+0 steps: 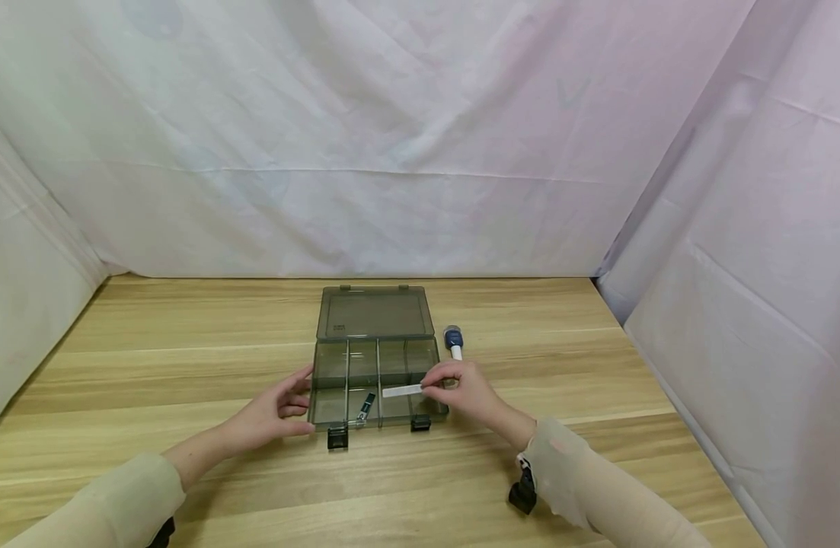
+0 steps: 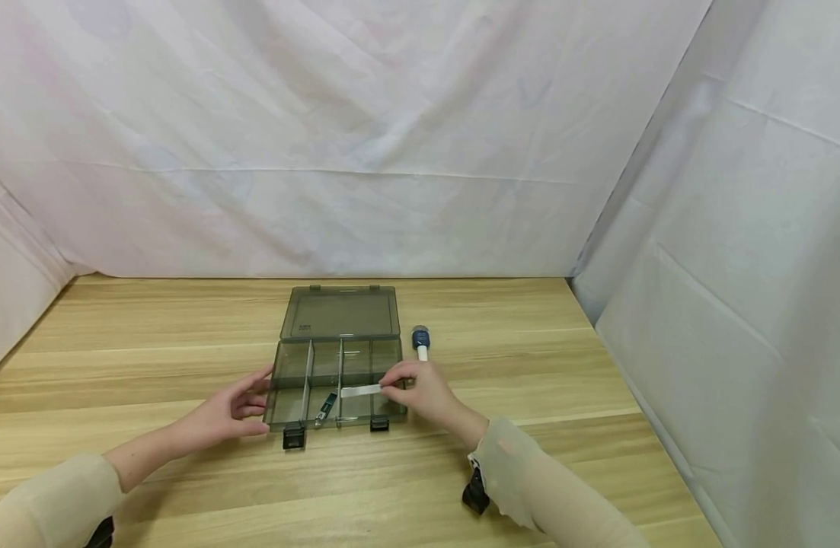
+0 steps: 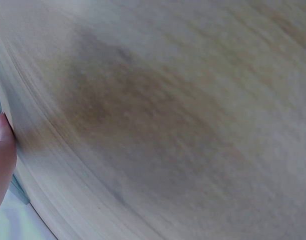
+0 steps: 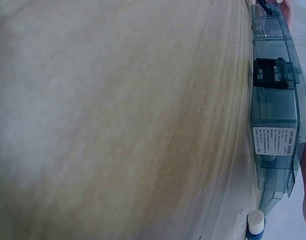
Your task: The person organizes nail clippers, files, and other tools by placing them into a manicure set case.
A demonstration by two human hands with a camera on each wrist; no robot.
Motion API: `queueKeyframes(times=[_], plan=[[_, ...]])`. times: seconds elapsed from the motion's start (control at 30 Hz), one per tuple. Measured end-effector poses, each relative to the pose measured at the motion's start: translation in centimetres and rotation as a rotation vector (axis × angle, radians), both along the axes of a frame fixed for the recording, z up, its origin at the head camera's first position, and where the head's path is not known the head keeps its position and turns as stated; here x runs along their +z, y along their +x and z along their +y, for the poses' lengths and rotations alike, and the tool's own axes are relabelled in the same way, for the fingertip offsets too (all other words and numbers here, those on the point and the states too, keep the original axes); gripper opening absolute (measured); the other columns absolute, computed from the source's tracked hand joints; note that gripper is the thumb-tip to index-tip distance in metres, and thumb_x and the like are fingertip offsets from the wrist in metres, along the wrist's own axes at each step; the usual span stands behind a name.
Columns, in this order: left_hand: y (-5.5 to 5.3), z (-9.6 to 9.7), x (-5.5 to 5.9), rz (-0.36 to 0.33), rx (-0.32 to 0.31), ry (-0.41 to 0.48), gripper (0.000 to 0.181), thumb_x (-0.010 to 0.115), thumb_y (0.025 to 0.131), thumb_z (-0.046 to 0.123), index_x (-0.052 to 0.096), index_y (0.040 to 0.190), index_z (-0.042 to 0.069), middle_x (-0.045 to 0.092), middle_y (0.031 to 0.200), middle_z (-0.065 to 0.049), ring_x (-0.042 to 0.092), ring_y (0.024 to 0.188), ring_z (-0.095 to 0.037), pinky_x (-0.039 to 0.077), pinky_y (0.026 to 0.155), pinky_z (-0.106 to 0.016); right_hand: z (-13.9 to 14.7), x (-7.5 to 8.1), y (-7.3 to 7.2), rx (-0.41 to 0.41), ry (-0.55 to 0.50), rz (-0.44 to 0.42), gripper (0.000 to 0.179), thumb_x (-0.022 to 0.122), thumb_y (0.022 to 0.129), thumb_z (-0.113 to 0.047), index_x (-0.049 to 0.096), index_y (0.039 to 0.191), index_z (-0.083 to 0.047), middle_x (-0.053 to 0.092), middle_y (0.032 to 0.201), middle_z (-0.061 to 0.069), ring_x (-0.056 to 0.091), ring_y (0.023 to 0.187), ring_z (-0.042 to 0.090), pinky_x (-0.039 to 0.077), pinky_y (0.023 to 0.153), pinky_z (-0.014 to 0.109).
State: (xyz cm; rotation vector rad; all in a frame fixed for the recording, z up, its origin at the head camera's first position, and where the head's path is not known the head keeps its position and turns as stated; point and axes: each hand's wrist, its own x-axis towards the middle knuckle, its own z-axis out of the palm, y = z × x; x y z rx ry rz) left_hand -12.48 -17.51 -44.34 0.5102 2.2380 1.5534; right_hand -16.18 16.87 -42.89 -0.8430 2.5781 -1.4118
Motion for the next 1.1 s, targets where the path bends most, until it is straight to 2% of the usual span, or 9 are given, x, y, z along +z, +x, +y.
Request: queueKeyframes(times=[0.43, 0.6, 0.83, 1.1], plan=[[0.1, 0.1, 0.1, -0.006, 0.0, 0.013, 0.094, 0.074, 0.079, 0.011, 0.01, 0.146, -0.008, 0.032, 0.136, -0.04, 0.051, 0.113, -0.041, 0.05, 0.095, -0.037, -0.3, 0.3, 0.2, -0.002, 0.065, 0.03, 0.006, 0.072, 0.08, -0.008, 0.074, 0.086, -0.006, 0.071, 0.091, 0.006, 0.063, 0.086, 0.013, 0.055, 0.078, 0.024], [0.1, 0.0, 0.0, -0.003, -0.002, 0.01, 0.094, 0.074, 0.079, 0.011, 0.01, 0.146, -0.008, 0.032, 0.136, -0.04, 0.05, 0.113, -0.042, 0.05, 0.095, -0.036, -0.4, 0.0, 0.4, 0.009, 0.068, 0.078, 0.005, 0.072, 0.08, -0.007, 0.074, 0.084, -0.006, 0.071, 0.09, 0.006, 0.063, 0.086, 0.014, 0.055, 0.078, 0.024], [0.2, 0.3, -0.2, -0.017, -0.021, -0.002, 0.095, 0.074, 0.08, 0.014, 0.01, 0.146, -0.008, 0.032, 0.136, -0.04, 0.049, 0.114, -0.043, 0.05, 0.094, -0.035, 0.0, -0.8, 0.8, 0.016, 0.077, 0.08, 0.004, 0.072, 0.08, -0.008, 0.074, 0.084, -0.008, 0.071, 0.089, 0.004, 0.063, 0.086, 0.014, 0.055, 0.079, 0.026], [0.0, 0.4, -0.3, -0.016, -0.015, -0.001, 0.094, 0.073, 0.08, 0.014, 0.01, 0.146, -0.008, 0.032, 0.136, -0.039, 0.049, 0.114, -0.042, 0.051, 0.095, -0.032, 0.0, -0.6, 0.8, 0.036, 0.09, 0.127, 0.005, 0.073, 0.08, -0.008, 0.073, 0.084, -0.006, 0.071, 0.088, 0.004, 0.063, 0.085, 0.015, 0.055, 0.077, 0.026]])
